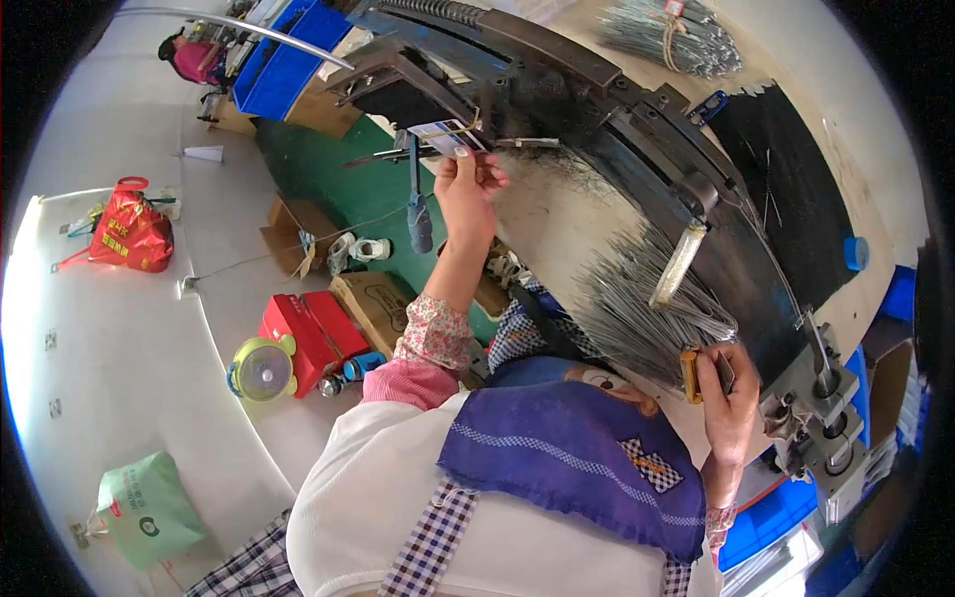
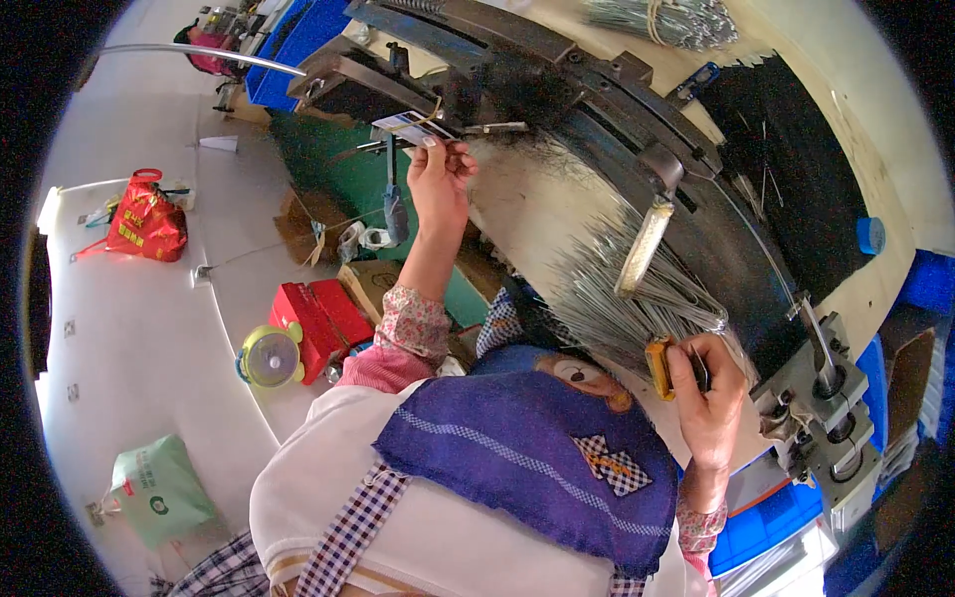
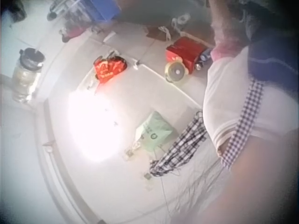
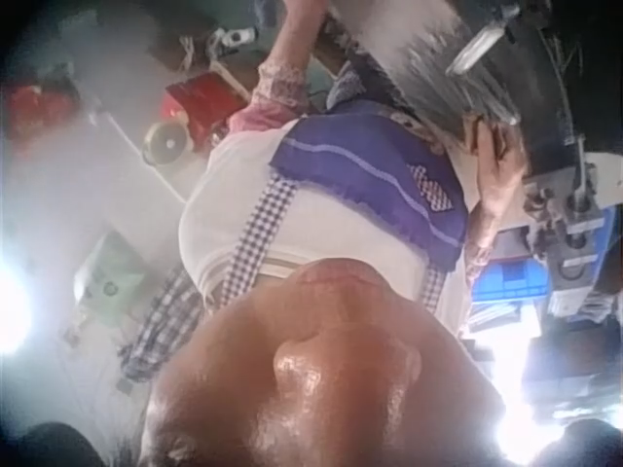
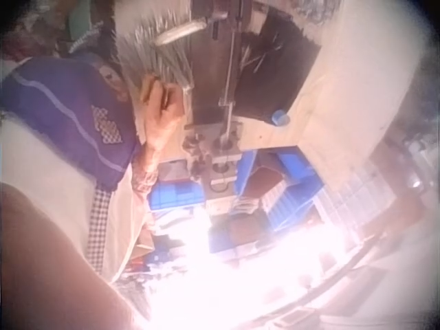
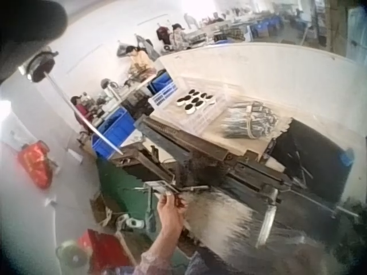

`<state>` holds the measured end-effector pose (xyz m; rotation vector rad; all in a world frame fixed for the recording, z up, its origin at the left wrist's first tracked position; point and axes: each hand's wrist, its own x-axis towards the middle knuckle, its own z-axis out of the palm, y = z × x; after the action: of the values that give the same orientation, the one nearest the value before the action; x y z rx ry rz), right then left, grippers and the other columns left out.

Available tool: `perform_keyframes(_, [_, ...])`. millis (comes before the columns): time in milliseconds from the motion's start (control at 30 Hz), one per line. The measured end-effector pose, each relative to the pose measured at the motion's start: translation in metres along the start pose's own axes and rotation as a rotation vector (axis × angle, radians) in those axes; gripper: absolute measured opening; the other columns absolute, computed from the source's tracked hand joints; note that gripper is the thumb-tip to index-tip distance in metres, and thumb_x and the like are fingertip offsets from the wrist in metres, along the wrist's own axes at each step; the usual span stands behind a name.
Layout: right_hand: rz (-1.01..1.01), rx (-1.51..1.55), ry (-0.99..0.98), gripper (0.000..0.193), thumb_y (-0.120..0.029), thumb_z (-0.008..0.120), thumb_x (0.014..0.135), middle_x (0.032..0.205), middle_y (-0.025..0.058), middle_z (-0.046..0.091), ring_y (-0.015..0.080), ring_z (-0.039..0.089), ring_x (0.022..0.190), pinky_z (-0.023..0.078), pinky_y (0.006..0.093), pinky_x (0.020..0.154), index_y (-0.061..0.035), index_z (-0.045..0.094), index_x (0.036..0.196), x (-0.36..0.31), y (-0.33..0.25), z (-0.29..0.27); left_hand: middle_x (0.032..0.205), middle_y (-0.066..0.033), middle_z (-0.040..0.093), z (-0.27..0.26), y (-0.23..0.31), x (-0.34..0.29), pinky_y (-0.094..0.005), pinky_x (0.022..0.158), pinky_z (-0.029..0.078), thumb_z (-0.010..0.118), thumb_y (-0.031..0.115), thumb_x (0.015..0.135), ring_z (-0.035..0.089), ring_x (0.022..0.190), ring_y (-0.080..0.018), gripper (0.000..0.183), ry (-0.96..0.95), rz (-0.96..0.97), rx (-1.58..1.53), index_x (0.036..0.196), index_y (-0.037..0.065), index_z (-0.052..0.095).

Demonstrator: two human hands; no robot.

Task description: Manually assemble industrial brushes by inserting bristles into frames and applying small components.

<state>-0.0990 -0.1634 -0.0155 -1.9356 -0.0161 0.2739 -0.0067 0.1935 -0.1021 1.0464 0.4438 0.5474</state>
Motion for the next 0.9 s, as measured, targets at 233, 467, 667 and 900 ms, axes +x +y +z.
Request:
perform_keyframes(233, [0.006,0.006,-0.041,0.014,-0.009,0.062,0.088,0.068,0.0019,0.052,0.0074,0.045,0.064,0.038,0.0238,0.058,0.0007,0.055,0.08,-0.003,-0.008,0.0,0.078,-0.011,0.063,-0.002,0.002,0.0,-0.0285,0.05,0.051,0.052,0.024,0.098,0.059,0.056,-0.0154,0.022,0.0,-0.023,-0.029,0.09,0.003,0.052])
perform_keyframes(467, [-0.031,0.047,0.024,0.013,-0.008,0.061,0.088,0.068,0.002,0.052,0.0076,0.045,0.063,0.038,0.0238,0.058,0.001,0.055,0.081,-0.008,0.0,-0.001,0.09,-0.0134,0.063,-0.007,0.033,-0.041,-0.0298,0.059,0.05,0.056,0.021,0.095,0.06,0.065,-0.0166,0.018,-0.083,-0.221,0.268,0.1,0.004,0.053])
perform_keyframes(667, [0.03,0.05,-0.029,0.014,-0.008,0.062,0.087,0.068,0.0021,0.052,0.0071,0.045,0.064,0.038,0.0229,0.056,0.0013,0.055,0.081,-0.007,0.003,-0.001,0.121,-0.0201,0.054,-0.012,0.066,-0.057,-0.042,0.079,0.049,0.069,0.016,0.08,0.061,0.091,-0.0298,0.06,0.125,1.267,1.662,0.132,0.004,0.041])
perform_keyframes(900, [-0.071,0.094,-0.02,0.013,-0.007,0.063,0.087,0.07,0.0022,0.054,0.0067,0.045,0.064,0.038,0.0227,0.057,0.0009,0.055,0.08,-0.007,0.002,-0.002,0.088,-0.0177,0.069,-0.134,0.102,0.016,-0.0483,0.069,0.05,0.063,0.019,0.083,0.065,0.078,-0.04,0.072,0.366,0.391,1.801,0.146,0.02,0.027])
